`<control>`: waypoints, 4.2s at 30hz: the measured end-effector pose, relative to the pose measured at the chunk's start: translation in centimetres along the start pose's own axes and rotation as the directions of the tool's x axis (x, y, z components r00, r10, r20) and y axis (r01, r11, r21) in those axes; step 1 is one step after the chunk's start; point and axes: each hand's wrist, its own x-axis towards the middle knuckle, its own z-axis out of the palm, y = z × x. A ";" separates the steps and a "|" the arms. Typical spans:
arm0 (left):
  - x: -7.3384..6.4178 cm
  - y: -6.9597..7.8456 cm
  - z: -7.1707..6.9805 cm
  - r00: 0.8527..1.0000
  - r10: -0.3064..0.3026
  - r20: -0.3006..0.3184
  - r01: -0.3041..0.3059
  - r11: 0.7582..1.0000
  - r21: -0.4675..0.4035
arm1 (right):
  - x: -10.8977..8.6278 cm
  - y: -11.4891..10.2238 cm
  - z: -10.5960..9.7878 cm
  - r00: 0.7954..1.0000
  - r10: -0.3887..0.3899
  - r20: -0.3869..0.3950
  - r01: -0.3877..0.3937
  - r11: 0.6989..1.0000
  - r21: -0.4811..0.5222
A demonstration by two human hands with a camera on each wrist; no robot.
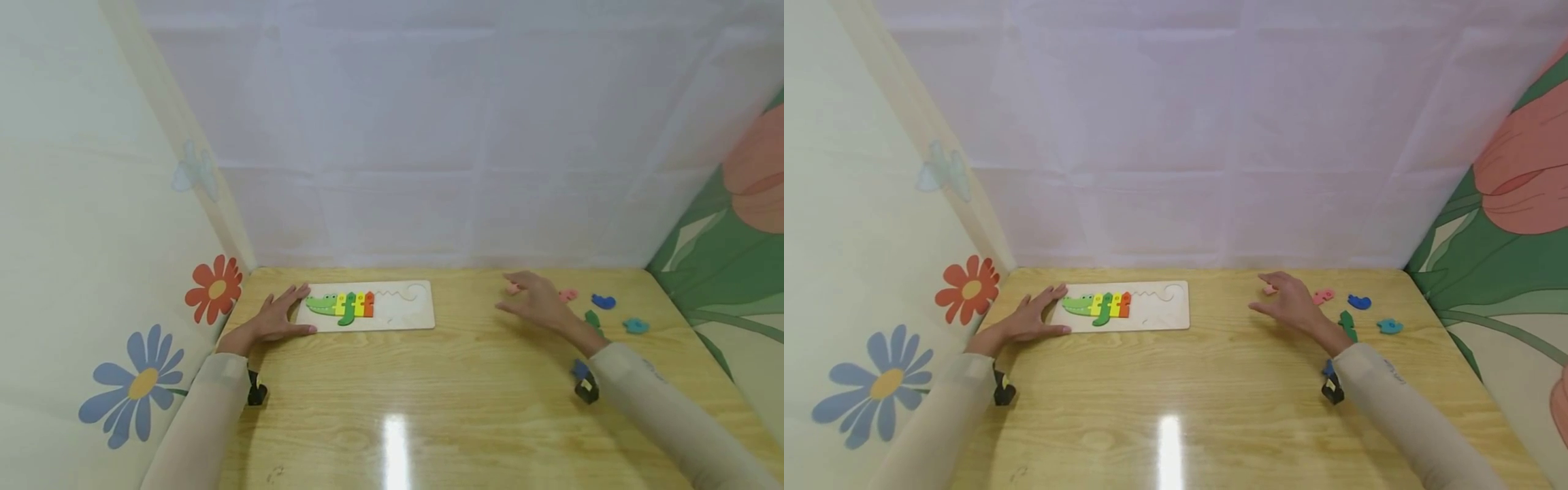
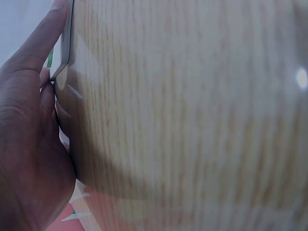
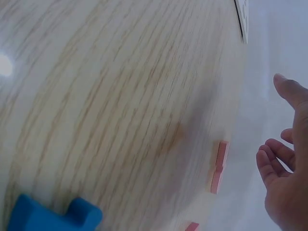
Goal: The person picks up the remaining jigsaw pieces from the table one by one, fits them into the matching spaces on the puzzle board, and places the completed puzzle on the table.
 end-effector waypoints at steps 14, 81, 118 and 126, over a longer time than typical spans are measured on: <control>0.1 0.1 -0.1 1.000 -0.016 0.011 0.016 1.000 0.007 | 0.0 1.1 -1.2 0.997 0.076 0.012 -0.076 0.997 -0.011; 0.0 0.2 -0.1 0.999 -0.034 0.010 0.034 0.999 0.011 | 1.6 3.8 0.1 0.972 0.193 0.133 -0.182 0.979 -0.092; 0.0 0.3 0.0 0.999 -0.047 0.018 0.047 0.999 0.007 | 2.0 4.2 1.3 0.981 0.102 0.165 -0.099 0.995 -0.027; 0.0 0.4 -0.1 0.998 -0.059 0.023 0.059 0.998 0.012 | 1.8 3.7 1.3 0.983 0.069 0.171 -0.070 0.998 0.002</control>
